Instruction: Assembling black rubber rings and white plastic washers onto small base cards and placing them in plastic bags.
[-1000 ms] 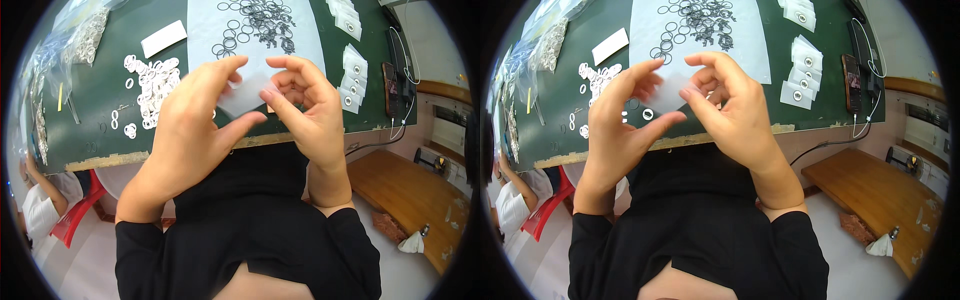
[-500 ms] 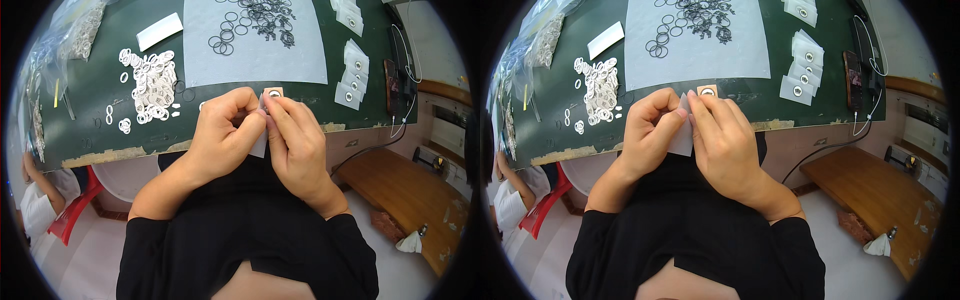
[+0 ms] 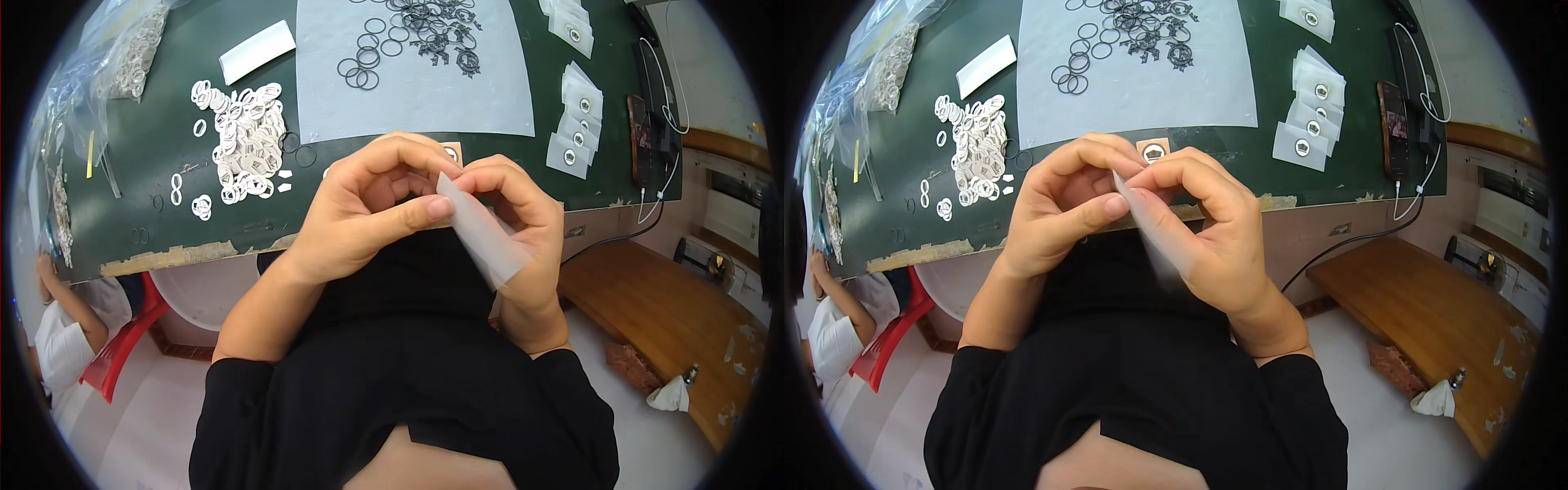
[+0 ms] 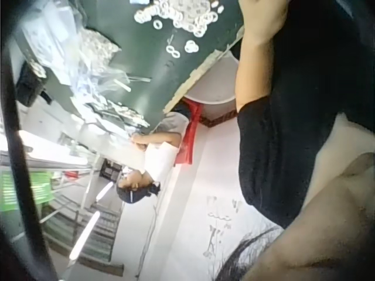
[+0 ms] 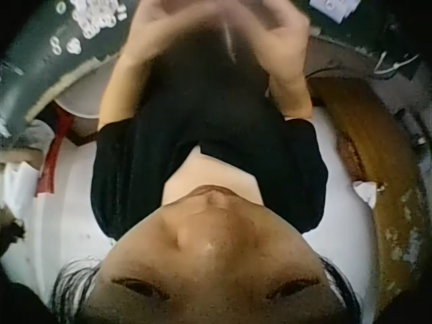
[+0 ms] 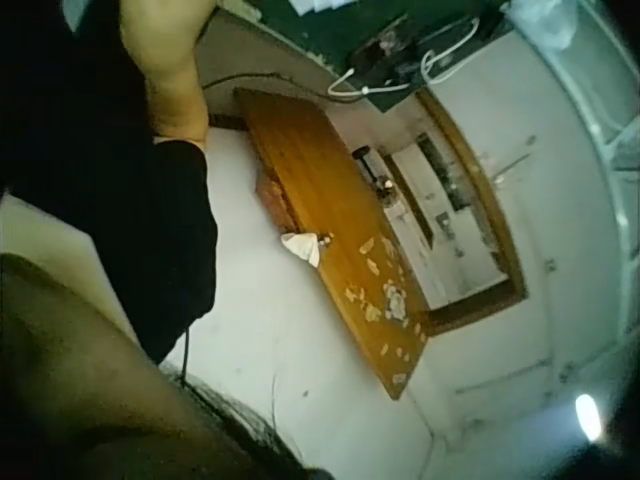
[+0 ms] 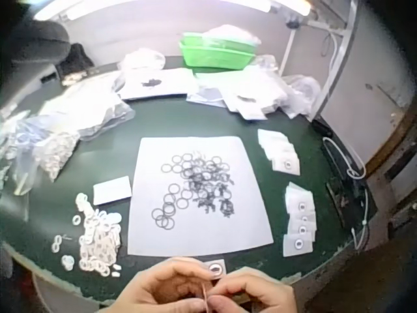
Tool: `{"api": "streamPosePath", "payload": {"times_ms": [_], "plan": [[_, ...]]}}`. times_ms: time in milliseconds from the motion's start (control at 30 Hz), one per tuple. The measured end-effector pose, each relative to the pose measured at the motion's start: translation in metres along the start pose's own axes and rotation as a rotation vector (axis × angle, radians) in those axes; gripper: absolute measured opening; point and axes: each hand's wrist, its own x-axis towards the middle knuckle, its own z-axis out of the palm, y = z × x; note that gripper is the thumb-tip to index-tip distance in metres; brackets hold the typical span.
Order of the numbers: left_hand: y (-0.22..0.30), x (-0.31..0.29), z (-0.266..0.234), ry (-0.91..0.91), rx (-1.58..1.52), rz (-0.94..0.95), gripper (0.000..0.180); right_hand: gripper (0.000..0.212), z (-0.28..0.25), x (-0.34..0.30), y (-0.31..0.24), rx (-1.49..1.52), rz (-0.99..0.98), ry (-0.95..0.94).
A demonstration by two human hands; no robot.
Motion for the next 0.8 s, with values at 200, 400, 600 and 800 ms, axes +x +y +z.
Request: {"api": "streamPosePath", "payload": {"times_ms": [200, 400, 600, 800], "plan": [[-0.015, 0.001, -0.003, 0.036, 0.157, 0.213, 0.008, 0.006, 0.001, 0.002, 0.009, -0.088, -0.086, 0.056], [-0.001, -0.007, -0.020, 0.186, 0.248, 0.125, 0.012, 0.011, -0.022, -0.004, -0.020, 0.619, 0.192, 0.014], [-0.005, 0.016, -0.022, -0.161, 0.544, 0.529, 0.051, 0.009, -0.013, -0.008, -0.022, 0.484, 0.160, -0.009], [-0.007, 0.010, -0.011, -0.070, 0.699, 0.453, 0.032, 0.008, -0.016, -0.011, -0.018, 0.471, 0.137, -0.037]]}}
